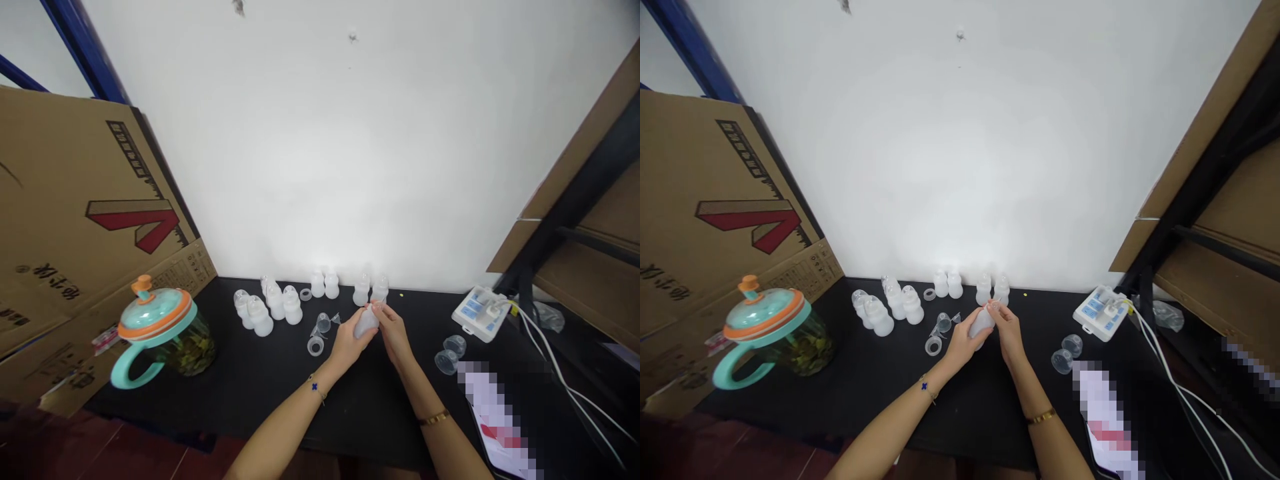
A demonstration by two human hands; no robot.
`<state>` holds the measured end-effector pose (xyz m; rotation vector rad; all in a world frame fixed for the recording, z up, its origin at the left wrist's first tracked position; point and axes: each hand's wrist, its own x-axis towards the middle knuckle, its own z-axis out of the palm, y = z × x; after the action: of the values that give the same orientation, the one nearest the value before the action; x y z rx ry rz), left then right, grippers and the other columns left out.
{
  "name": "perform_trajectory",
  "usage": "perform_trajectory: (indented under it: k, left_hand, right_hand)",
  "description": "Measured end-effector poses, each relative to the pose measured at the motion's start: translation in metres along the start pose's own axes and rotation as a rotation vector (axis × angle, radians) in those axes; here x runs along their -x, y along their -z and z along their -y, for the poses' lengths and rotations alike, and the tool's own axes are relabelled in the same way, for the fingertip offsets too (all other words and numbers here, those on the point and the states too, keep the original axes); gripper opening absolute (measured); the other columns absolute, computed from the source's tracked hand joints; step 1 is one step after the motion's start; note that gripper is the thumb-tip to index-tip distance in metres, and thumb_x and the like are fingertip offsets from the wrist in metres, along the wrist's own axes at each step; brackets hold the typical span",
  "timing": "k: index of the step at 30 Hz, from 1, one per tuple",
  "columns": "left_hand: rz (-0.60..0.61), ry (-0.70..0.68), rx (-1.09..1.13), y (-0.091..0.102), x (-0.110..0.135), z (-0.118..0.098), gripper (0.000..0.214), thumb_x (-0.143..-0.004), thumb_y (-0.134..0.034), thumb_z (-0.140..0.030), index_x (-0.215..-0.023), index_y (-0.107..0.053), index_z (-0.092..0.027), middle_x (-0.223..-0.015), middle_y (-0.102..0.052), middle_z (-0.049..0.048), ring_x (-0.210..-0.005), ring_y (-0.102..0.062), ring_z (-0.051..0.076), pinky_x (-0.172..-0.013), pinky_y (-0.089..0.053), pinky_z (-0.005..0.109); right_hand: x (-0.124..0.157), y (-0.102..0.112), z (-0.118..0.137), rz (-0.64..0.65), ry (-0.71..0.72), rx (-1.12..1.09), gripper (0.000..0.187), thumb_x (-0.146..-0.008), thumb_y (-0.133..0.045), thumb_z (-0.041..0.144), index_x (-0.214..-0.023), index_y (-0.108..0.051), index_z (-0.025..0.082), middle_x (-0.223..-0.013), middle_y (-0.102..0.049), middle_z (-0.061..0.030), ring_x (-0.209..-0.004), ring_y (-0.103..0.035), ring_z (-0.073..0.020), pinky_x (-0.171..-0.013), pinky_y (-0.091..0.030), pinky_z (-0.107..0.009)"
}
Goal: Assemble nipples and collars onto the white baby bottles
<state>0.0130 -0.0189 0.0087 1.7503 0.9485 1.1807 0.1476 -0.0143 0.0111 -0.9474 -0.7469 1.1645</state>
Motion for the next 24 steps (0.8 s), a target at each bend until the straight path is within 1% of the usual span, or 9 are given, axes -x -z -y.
perform_trajectory:
  k: [4,7,12,19,21,24]
  left_hand:
    - [0.009,-0.012,-0.018,-0.0003,-0.0002,-0.0003,0.051,-0.084,-0.067,-0.034,-0.133,-0.059,-0.023,-0.13,-0.067,0.005,-0.115,-0.063,0.026,-0.1,-0.047,0.036]
    - [0.015,-0.016,-0.031,-0.0013,-0.0002,-0.0002,0.051,-0.085,-0.066,-0.034,-0.134,-0.058,-0.023,-0.129,-0.067,0.0051,-0.114,-0.064,0.026,-0.099,-0.047,0.035]
    - [0.028,-0.035,-0.048,-0.0023,0.0005,-0.0011,0.051,-0.086,-0.064,-0.031,-0.136,-0.056,-0.025,-0.13,-0.066,0.0034,-0.114,-0.064,0.025,-0.099,-0.048,0.035]
    - [-0.013,-0.066,-0.122,-0.0039,0.0014,0.0041,0.054,-0.086,-0.065,-0.031,-0.138,-0.054,-0.025,-0.133,-0.065,0.0058,-0.119,-0.062,0.026,-0.103,-0.048,0.038]
    - [-0.009,-0.085,-0.125,-0.0045,0.0017,0.0054,0.053,-0.086,-0.064,-0.029,-0.138,-0.054,-0.026,-0.136,-0.063,0.0054,-0.122,-0.06,0.026,-0.105,-0.047,0.038]
    - [-0.01,-0.095,-0.131,-0.0054,0.0016,0.0057,0.055,-0.087,-0.063,-0.027,-0.141,-0.051,-0.026,-0.135,-0.063,0.005,-0.122,-0.061,0.025,-0.104,-0.047,0.038]
  right_hand:
    - [-0.0001,0.0006,-0.0011,0.005,-0.002,-0.011,0.041,-0.067,-0.086,0.044,-0.099,-0.077,0.02,-0.095,-0.076,-0.0067,-0.098,-0.067,-0.0269,-0.093,-0.049,-0.038]
    - [0.0005,0.0006,-0.0015,0.001,0.004,-0.009,0.039,-0.069,-0.085,0.044,-0.098,-0.077,0.019,-0.095,-0.076,-0.0067,-0.097,-0.067,-0.0266,-0.092,-0.049,-0.038]
    - [-0.0004,0.001,-0.0031,-0.012,0.021,-0.011,0.039,-0.068,-0.085,0.043,-0.097,-0.077,0.018,-0.094,-0.076,-0.0065,-0.094,-0.068,-0.0256,-0.089,-0.05,-0.036]
    - [-0.0024,0.0018,-0.0073,-0.015,0.046,-0.015,0.037,-0.067,-0.086,0.042,-0.095,-0.078,0.019,-0.093,-0.076,-0.0061,-0.094,-0.068,-0.0247,-0.089,-0.05,-0.035]
    - [-0.0023,0.0022,-0.0086,-0.027,0.037,-0.009,0.04,-0.066,-0.086,0.043,-0.097,-0.078,0.019,-0.093,-0.077,-0.0064,-0.094,-0.068,-0.0255,-0.089,-0.05,-0.036]
    - [-0.0021,0.0025,-0.0093,-0.044,0.04,-0.009,0.042,-0.067,-0.086,0.045,-0.1,-0.078,0.02,-0.094,-0.077,-0.0066,-0.095,-0.068,-0.0266,-0.087,-0.051,-0.037]
